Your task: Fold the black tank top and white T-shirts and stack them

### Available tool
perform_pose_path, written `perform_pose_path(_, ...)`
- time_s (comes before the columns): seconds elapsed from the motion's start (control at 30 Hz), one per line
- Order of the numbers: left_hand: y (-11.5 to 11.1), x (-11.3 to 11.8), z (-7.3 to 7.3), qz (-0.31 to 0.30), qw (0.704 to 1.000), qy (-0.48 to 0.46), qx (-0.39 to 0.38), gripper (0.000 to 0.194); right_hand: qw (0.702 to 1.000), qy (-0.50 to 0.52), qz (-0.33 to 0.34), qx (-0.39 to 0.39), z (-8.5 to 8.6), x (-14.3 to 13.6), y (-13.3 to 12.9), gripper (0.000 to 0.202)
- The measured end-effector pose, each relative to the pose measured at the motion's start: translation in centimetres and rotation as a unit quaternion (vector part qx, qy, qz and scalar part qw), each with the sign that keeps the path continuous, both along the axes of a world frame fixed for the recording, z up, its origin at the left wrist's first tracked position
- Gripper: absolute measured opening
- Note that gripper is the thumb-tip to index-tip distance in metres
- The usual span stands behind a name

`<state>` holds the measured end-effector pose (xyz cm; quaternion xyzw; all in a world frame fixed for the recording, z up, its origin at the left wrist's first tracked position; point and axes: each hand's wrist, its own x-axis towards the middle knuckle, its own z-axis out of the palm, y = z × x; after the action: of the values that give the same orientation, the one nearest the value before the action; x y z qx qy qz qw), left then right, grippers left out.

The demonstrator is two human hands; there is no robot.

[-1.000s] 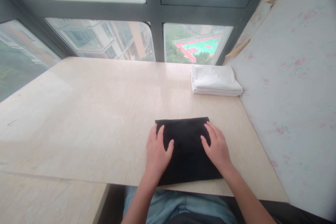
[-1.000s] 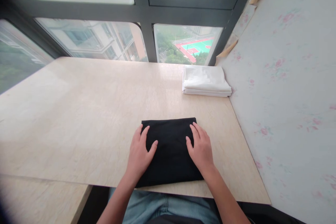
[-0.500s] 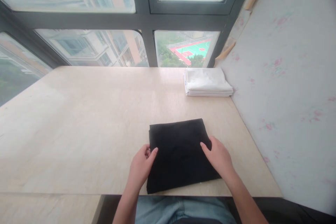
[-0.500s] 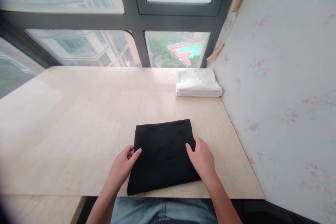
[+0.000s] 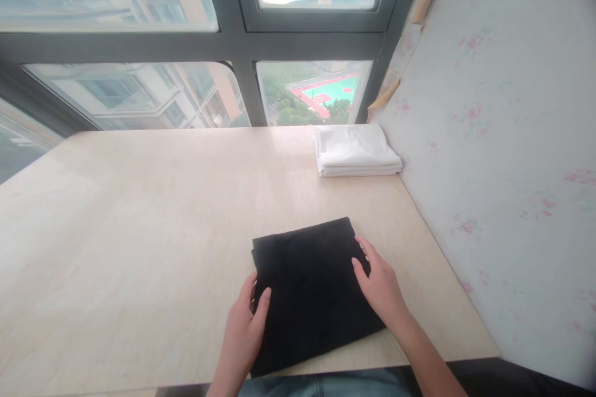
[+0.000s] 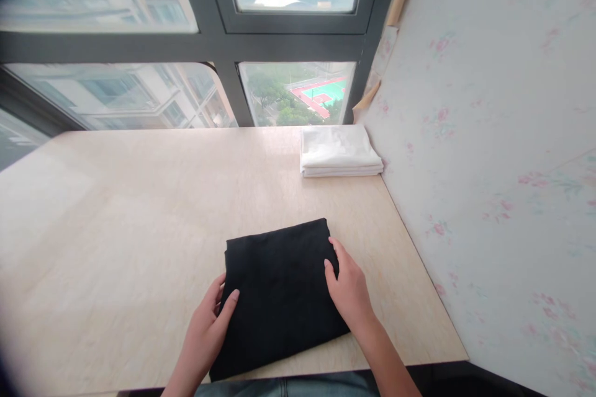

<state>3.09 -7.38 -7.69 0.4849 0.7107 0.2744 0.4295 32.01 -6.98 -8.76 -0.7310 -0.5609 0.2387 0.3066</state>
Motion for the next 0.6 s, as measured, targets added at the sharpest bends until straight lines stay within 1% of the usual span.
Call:
perform_pose_path(0.07,0.4,0.4,0.1,0.044,0.998,-0.042,-0.002,0.069,1.000,0.013,0.011,0.026,0.6,0.1,0.6,0.047)
perform_pose_path(0.13,1.3,1.1,0.8,0.065,0.993,-0.095,0.005,0.069,0.998,0.019,0.009,0.051,1.7,0.6,1.6,0.045)
perform_pose_path(0.2,2.9,2.1,2.0,0.051,0.986,-0.154,0.025,0.067,0.996,0.015,0.002,0.083,3.3,1.6,3.0,0.043)
perform_pose_path(0.27,5.5,3.5,3.6,0.018,0.978,-0.197,0.062,0.064,0.993,-0.002,-0.012,0.118,5.4,3.1,5.1,0.042)
perform_pose_path(0.3,7.3,4.4,4.5,0.001,0.975,-0.205,0.089,0.062,0.991,-0.017,-0.020,0.133,6.7,4.1,6.4,0.042)
perform_pose_path(0.37,11.6,6.6,6.4,-0.033,0.966,-0.203,0.156,0.058,0.984,-0.061,-0.042,0.163,9.6,6.2,9.6,0.044)
perform_pose_path(0.43,16.8,9.1,8.3,-0.074,0.952,-0.190,0.228,0.054,0.973,-0.117,-0.062,0.188,12.6,8.7,13.7,0.046)
perform_pose_path(0.47,19.7,10.5,9.1,-0.094,0.942,-0.187,0.262,0.053,0.968,-0.143,-0.065,0.196,13.9,10.2,16.0,0.047)
perform_pose_path(0.5,22.5,12.0,9.7,-0.101,0.932,-0.188,0.293,0.052,0.963,-0.165,-0.065,0.205,15.0,11.6,18.5,0.048)
perform_pose_path(0.53,25.3,13.4,10.2,-0.104,0.924,-0.190,0.315,0.052,0.958,-0.186,-0.060,0.210,15.8,13.1,20.9,0.049)
perform_pose_path(0.57,27.9,14.8,10.4,-0.105,0.923,-0.187,0.319,0.053,0.954,-0.206,-0.059,0.211,16.3,14.5,23.4,0.049)
perform_pose_path(0.6,30.2,16.1,10.4,-0.106,0.932,-0.166,0.303,0.052,0.951,-0.223,-0.063,0.206,16.3,15.9,25.7,0.049)
